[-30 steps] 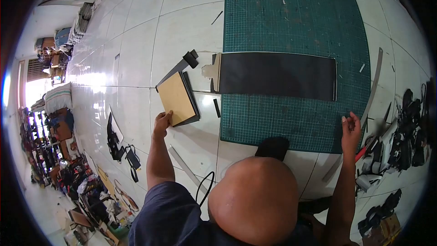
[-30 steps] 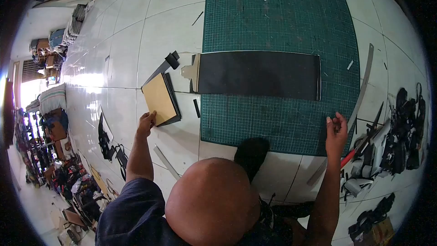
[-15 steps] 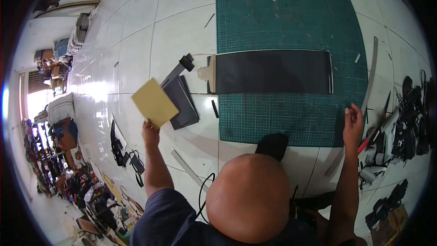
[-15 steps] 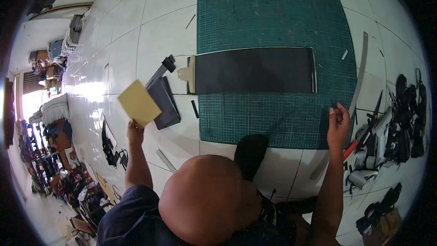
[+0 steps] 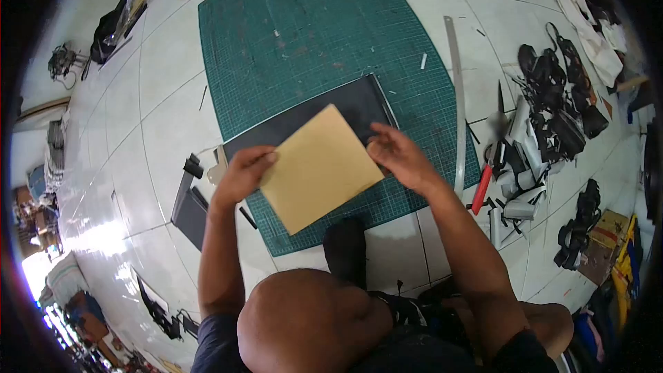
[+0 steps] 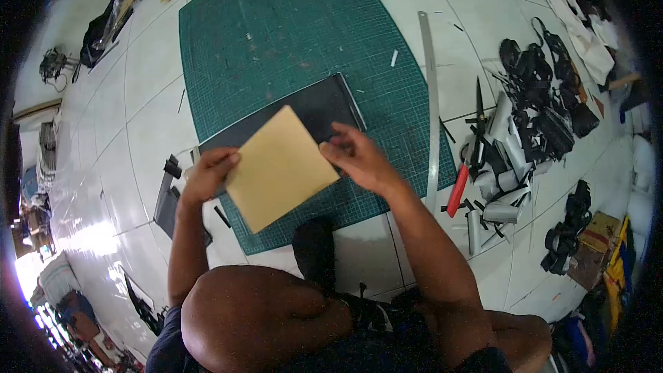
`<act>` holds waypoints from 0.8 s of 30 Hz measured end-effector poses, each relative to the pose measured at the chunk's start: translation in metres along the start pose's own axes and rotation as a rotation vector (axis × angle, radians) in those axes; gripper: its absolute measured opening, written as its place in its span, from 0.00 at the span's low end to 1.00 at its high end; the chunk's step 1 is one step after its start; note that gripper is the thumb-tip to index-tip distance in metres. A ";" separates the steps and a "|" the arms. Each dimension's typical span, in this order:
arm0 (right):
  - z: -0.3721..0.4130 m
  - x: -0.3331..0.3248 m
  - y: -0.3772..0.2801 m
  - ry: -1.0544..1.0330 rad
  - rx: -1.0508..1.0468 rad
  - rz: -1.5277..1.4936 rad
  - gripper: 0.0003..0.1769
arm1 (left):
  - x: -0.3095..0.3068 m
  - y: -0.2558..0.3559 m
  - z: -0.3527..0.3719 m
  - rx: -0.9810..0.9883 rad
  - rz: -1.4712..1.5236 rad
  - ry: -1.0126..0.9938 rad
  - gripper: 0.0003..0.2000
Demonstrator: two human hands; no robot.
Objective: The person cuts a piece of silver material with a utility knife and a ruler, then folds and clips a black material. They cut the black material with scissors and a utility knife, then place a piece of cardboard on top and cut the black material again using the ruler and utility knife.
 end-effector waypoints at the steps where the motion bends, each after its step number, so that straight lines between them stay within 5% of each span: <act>1: 0.000 0.003 0.002 -0.021 0.019 0.100 0.21 | 0.017 0.004 -0.009 -0.022 -0.048 0.010 0.14; 3: 0.001 0.003 0.010 -0.069 0.066 0.305 0.18 | 0.042 0.014 -0.019 -0.119 0.029 -0.035 0.14; 4: -0.003 -0.001 0.011 0.054 -0.142 0.290 0.15 | 0.041 0.007 -0.024 -0.128 0.093 0.028 0.15; 9: -0.035 -0.019 0.035 0.182 -0.097 0.355 0.15 | 0.050 -0.025 -0.022 -0.088 0.318 0.164 0.23; 16: -0.052 -0.011 -0.001 0.370 -0.396 0.734 0.18 | 0.041 -0.024 -0.038 0.043 -0.202 0.546 0.26; 19: -0.062 -0.008 -0.005 0.412 -0.469 0.986 0.22 | 0.043 -0.024 -0.050 -0.007 -0.257 0.551 0.27; 24: -0.066 -0.013 -0.004 0.375 -0.458 0.929 0.22 | 0.044 -0.033 -0.060 -0.008 -0.264 0.559 0.25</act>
Point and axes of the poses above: each hand's wrist, its own z-axis away from the middle knuckle, its own x-axis out of the palm, y = z × x, the point moved 8 cm from there along -z, towards the middle knuckle, and after that the axes turned 12 degrees about y, right-handed, at the moved point
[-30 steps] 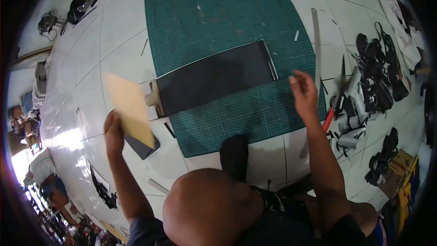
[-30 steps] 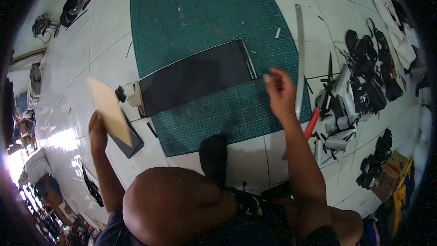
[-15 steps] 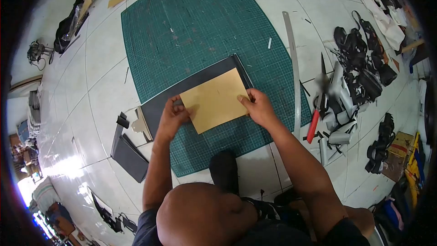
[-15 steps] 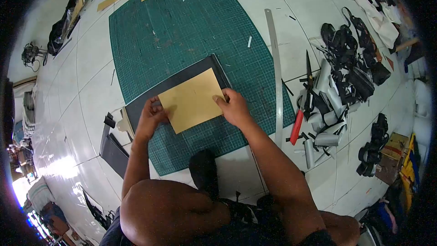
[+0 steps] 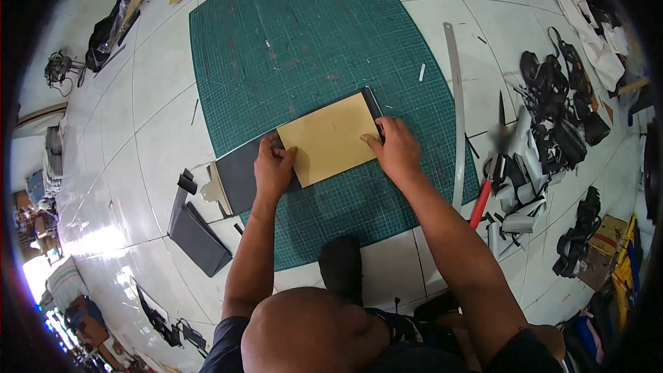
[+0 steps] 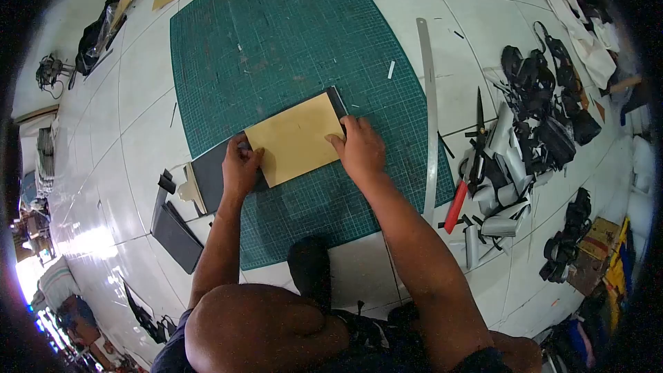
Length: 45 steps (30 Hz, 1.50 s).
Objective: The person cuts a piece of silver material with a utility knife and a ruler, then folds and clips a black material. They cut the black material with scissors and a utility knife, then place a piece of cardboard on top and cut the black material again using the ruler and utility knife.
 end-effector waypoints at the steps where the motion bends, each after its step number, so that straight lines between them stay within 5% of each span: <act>1: 0.000 -0.001 0.000 -0.020 0.015 -0.015 0.22 | 0.000 -0.001 0.000 0.007 -0.001 0.003 0.24; 10: -0.005 0.004 0.000 -0.001 -0.059 0.020 0.23 | -0.011 0.008 0.002 0.009 -0.093 0.071 0.28; 13: -0.005 -0.013 0.003 0.026 -0.003 -0.041 0.23 | -0.027 0.029 0.012 0.158 -0.180 0.070 0.31; 16: 0.004 -0.030 0.002 0.035 -0.226 0.000 0.25 | -0.026 0.046 0.040 0.625 -0.384 -0.083 0.37; 22: 0.028 -0.021 0.004 -0.025 -0.501 0.042 0.24 | -0.009 0.021 0.058 0.639 -0.375 -0.167 0.38; 45: 0.029 -0.017 0.015 0.014 -0.503 0.017 0.18 | -0.003 0.010 0.058 0.665 -0.347 -0.089 0.36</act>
Point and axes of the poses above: each hand's wrist, its own z-axis away from the middle knuckle, its own x-axis out of the palm, y = z × x, the point moved 8 cm from there along -z, towards the middle knuckle, and after that the axes turned 12 degrees about y, right-handed, at the moved point
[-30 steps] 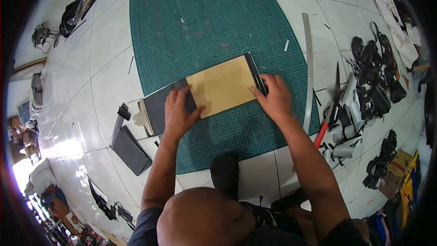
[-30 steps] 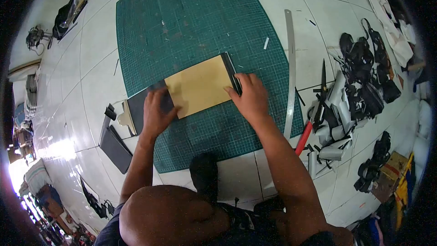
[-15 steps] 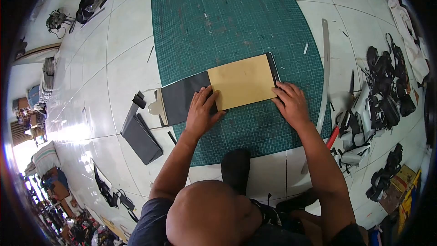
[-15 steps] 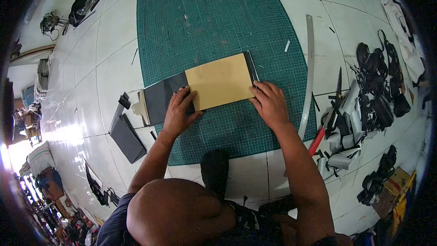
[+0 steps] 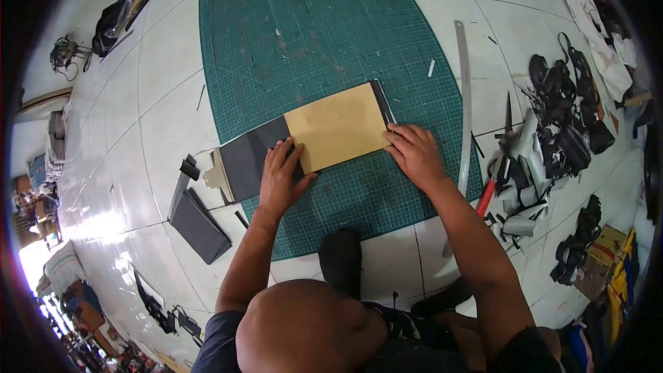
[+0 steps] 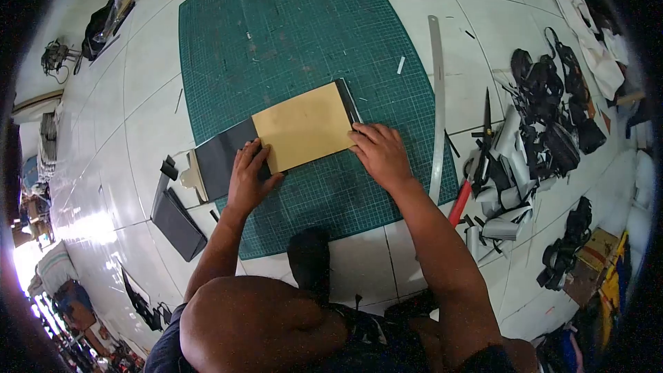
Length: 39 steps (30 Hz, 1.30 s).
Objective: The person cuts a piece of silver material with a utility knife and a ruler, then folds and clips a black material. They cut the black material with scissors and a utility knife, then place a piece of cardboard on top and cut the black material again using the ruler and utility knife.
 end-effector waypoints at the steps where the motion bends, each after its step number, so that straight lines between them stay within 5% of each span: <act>1: 0.000 0.000 0.000 -0.004 0.002 -0.005 0.18 | 0.001 0.000 0.000 -0.002 0.001 0.001 0.36; 32: 0.002 0.000 -0.001 -0.014 -0.010 0.004 0.20 | 0.000 0.002 0.002 -0.024 -0.001 0.028 0.35; 39: 0.016 -0.036 0.014 0.145 0.272 -0.119 0.20 | 0.001 0.005 0.002 0.046 -0.043 0.063 0.34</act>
Point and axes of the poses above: each hand's wrist, its own z-axis away from the middle knuckle, its own x-axis out of the palm, y = z × x, the point moved 8 cm from there along -z, towards the middle knuckle, and after that the axes turned 12 degrees about y, right-handed, at the moved point
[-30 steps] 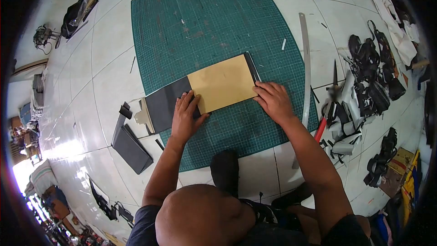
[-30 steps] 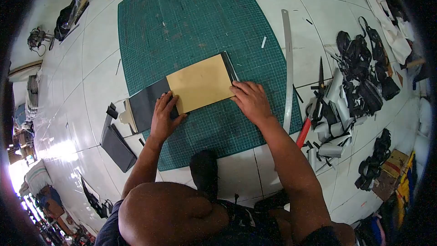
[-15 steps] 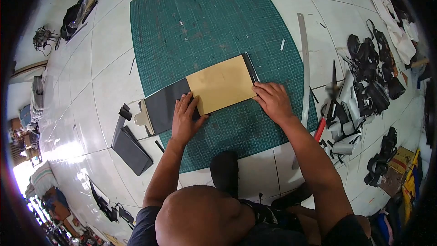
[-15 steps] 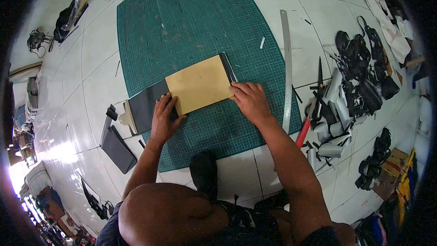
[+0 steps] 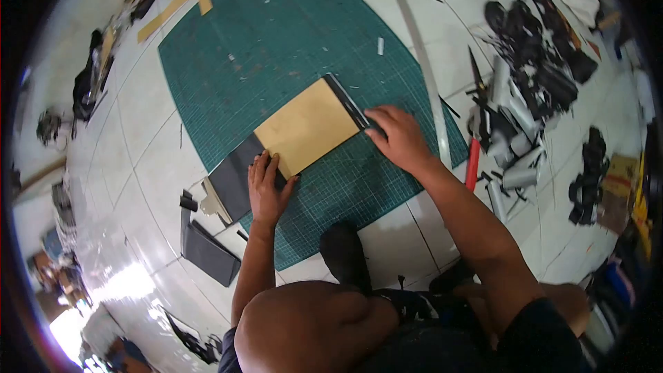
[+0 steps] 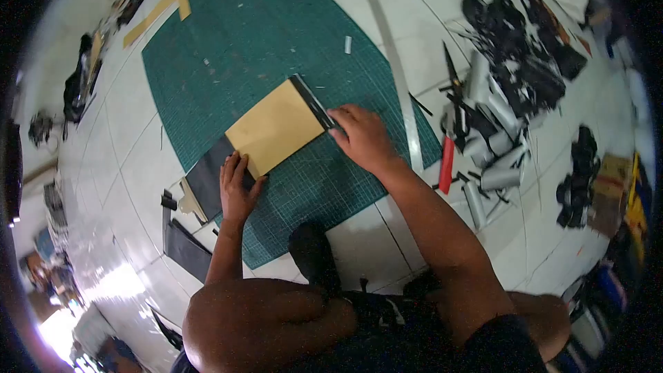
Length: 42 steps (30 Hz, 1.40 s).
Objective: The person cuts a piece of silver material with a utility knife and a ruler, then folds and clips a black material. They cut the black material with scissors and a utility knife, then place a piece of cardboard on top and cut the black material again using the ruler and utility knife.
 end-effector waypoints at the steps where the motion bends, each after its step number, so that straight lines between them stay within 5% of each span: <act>1: 0.008 -0.012 0.016 0.033 0.129 -0.009 0.21 | 0.001 0.001 -0.001 0.008 0.004 -0.001 0.33; 5: 0.056 -0.070 0.068 0.234 0.418 0.255 0.26 | 0.002 0.003 -0.002 0.016 -0.015 -0.018 0.33; 10: 0.092 -0.097 0.089 0.196 0.532 0.343 0.30 | -0.008 0.018 -0.008 0.043 -0.150 -0.037 0.41; 13: 0.106 -0.095 0.094 0.190 0.572 0.328 0.30 | -0.029 0.033 -0.027 0.105 -0.020 0.173 0.44; 17: 0.116 -0.091 0.090 0.182 0.607 0.313 0.26 | 0.001 0.068 -0.082 0.169 0.165 -0.029 0.42; 22: 0.125 -0.096 0.093 0.127 0.590 0.263 0.23 | 0.052 0.096 -0.116 0.291 -0.068 -0.308 0.46; 25: 0.129 -0.094 0.095 0.083 0.665 0.221 0.22 | 0.057 0.098 -0.115 0.206 -0.126 -0.419 0.50; 35: 0.143 -0.090 0.106 0.176 0.600 0.153 0.17 | 0.059 0.097 -0.113 0.141 -0.108 -0.401 0.51; 41: 0.153 -0.079 0.115 0.149 0.899 -0.145 0.13 | 0.063 0.095 -0.113 0.127 -0.116 -0.450 0.51; 42: 0.147 -0.082 0.108 0.207 0.805 -0.086 0.13 | 0.064 0.094 -0.116 0.117 -0.101 -0.440 0.51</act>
Point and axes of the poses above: each hand's wrist, its own z-axis away from the middle knuckle, its own x-axis out of the palm, y = z × x, the point moved 8 cm from there along -z, towards the middle knuckle, and after that the axes turned 12 degrees about y, right-handed, at the moved point
